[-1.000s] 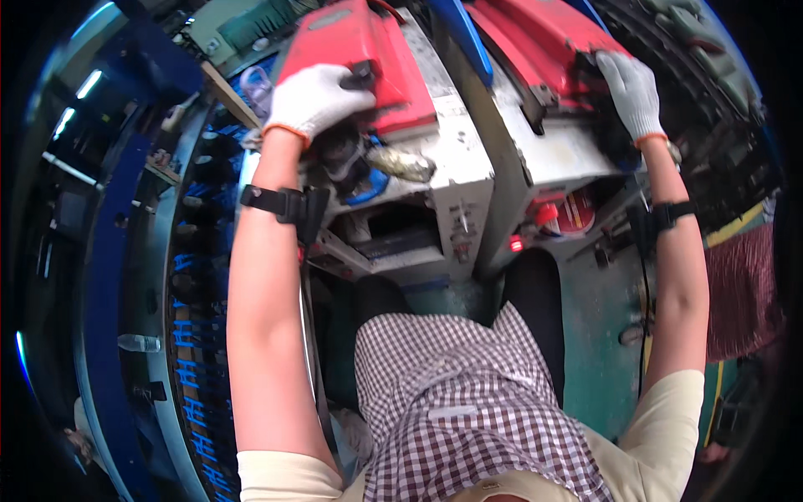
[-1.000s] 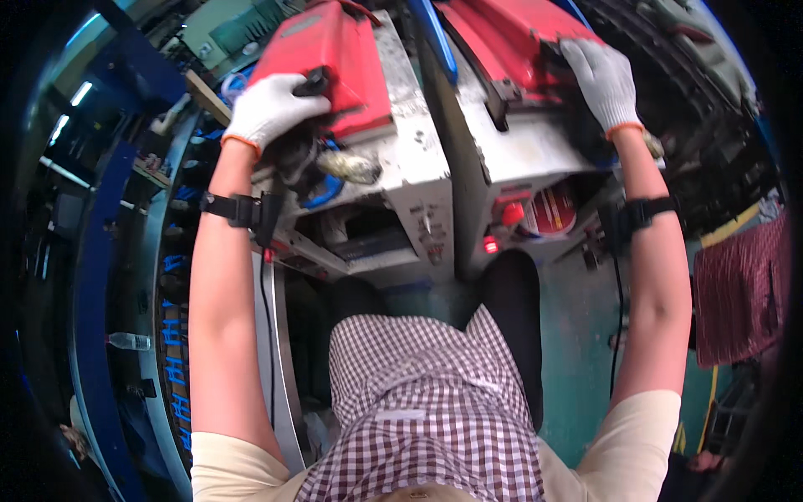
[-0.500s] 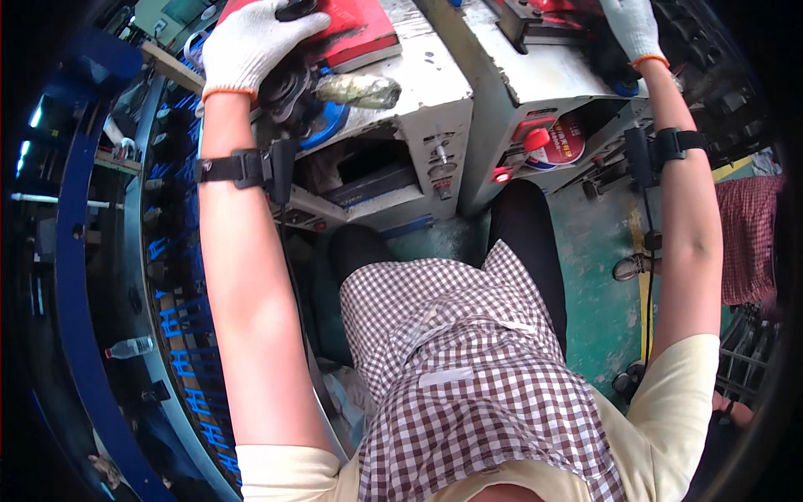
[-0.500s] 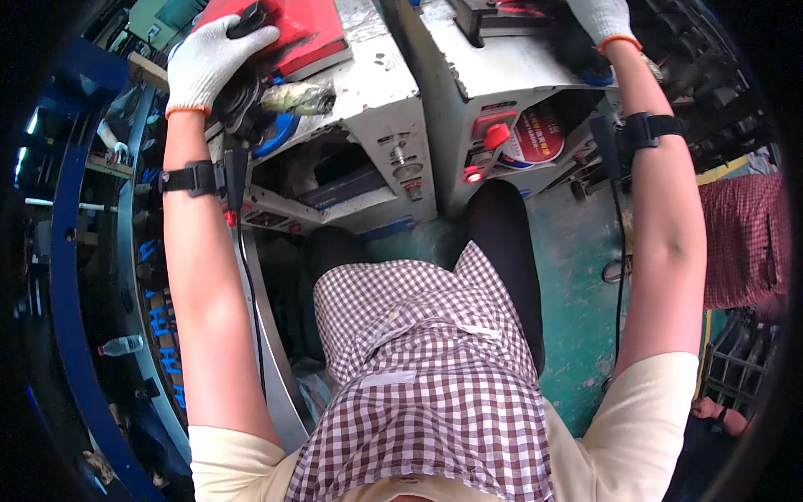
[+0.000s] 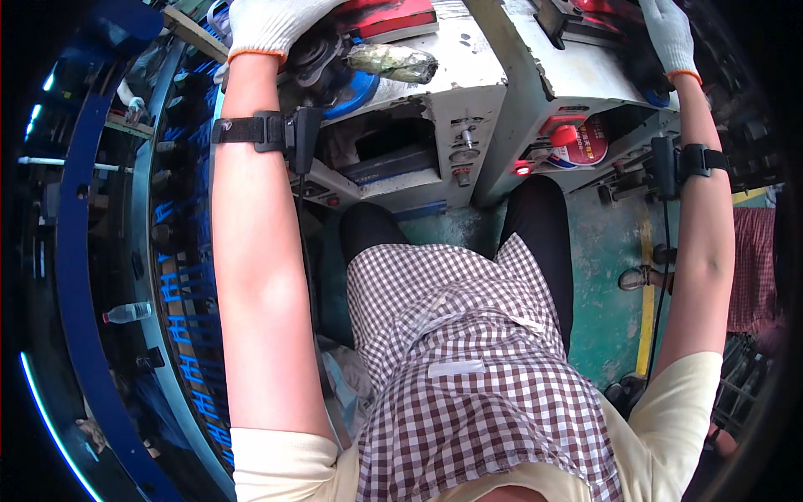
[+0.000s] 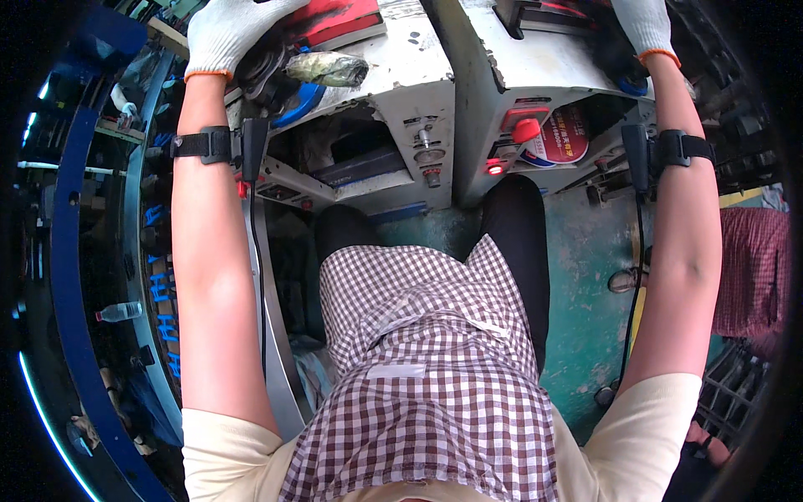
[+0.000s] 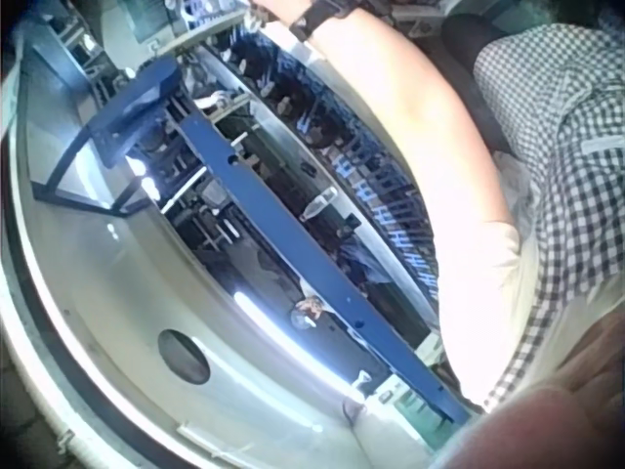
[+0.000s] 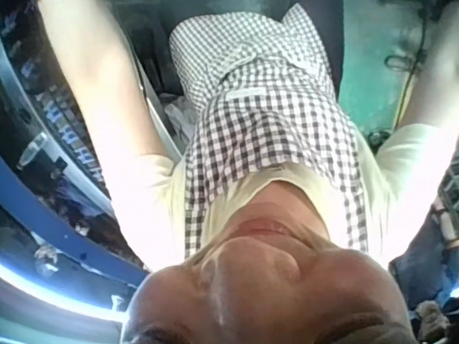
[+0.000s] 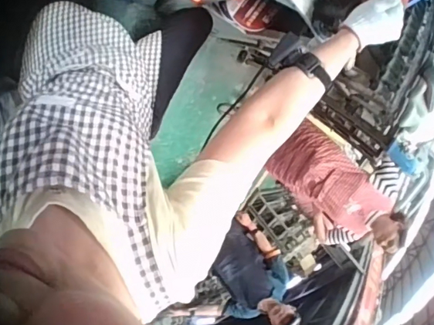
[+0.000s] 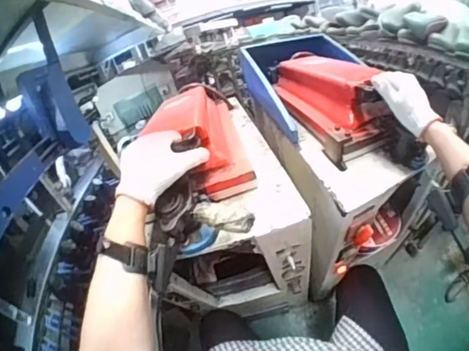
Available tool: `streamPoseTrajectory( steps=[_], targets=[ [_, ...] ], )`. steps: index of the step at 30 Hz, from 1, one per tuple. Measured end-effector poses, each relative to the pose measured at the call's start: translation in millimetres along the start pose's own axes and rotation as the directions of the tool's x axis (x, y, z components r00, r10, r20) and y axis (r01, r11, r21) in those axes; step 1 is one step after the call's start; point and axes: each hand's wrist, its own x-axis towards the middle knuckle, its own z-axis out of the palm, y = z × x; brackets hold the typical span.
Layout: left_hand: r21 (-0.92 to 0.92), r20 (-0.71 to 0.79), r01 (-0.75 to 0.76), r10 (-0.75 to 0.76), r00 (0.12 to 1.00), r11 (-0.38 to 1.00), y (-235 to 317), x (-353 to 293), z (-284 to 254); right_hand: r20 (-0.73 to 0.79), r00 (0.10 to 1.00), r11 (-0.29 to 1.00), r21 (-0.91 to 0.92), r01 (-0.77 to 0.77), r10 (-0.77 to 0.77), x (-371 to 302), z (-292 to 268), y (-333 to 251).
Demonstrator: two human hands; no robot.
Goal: Operating a heat-press machine to bond shoe soles and uppers.
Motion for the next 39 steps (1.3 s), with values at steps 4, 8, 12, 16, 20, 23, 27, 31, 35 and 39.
streamPoseTrajectory(
  steps=[4, 8, 12, 16, 20, 23, 27, 31, 35, 39],
  targets=[
    [0.026, -0.002, -0.003, 0.003, 1.000, 1.000, -3.7, 2.2, 3.7, 0.020, 0.997, 0.992, -0.101, 0.081, -0.079, 0.4, 0.5, 2.4],
    [0.008, -0.011, -0.001, 0.001, 1.000, 1.000, -5.0, 1.3, 6.4, 0.016, 0.998, 0.997, -0.054, 0.055, -0.055, -0.6, -0.3, -0.5],
    [0.009, -0.027, -0.011, 0.011, 1.000, 1.000, -1.5, -1.7, 1.5, 0.013, 0.999, 0.999, -0.025, 0.046, -0.046, 0.3, 1.0, 0.4],
    [0.012, -0.027, -0.017, 0.018, 0.999, 1.000, -4.5, 1.5, 4.9, 0.036, 0.999, 0.998, -0.047, 0.033, -0.032, 0.7, -0.5, 1.4],
    [0.012, -0.017, -0.015, 0.015, 1.000, 1.000, -4.6, 2.4, 5.7, 0.043, 0.999, 1.000, -0.011, -0.009, 0.010, -0.1, -1.3, 0.4],
    [0.038, 0.009, -0.006, 0.005, 1.000, 0.999, -5.4, 1.7, 4.7, 0.048, 0.999, 1.000, -0.009, -0.001, 0.002, -0.2, -0.5, -1.8],
    [0.022, 0.011, -0.002, 0.001, 1.000, 1.000, -3.9, 0.5, 3.8, 0.066, 0.998, 1.000, -0.021, -0.022, 0.023, -0.4, -2.1, -1.9],
    [0.048, 0.023, 0.026, -0.027, 0.999, 0.998, -3.9, 1.4, 2.9, 0.080, 0.997, 0.999, -0.049, -0.007, 0.011, -1.0, 1.3, -1.5],
    [-0.048, -0.014, -0.010, 0.010, 1.000, 0.999, -2.4, 2.7, 6.1, 0.047, 0.997, 0.997, 0.057, -0.058, 0.055, 1.6, -3.5, -7.4],
    [0.004, -0.028, -0.111, 0.111, 0.993, 0.994, -15.8, 9.7, 18.2, 0.034, 0.996, 0.991, -0.101, 0.089, -0.086, 5.1, -8.1, 11.9]
  ],
)
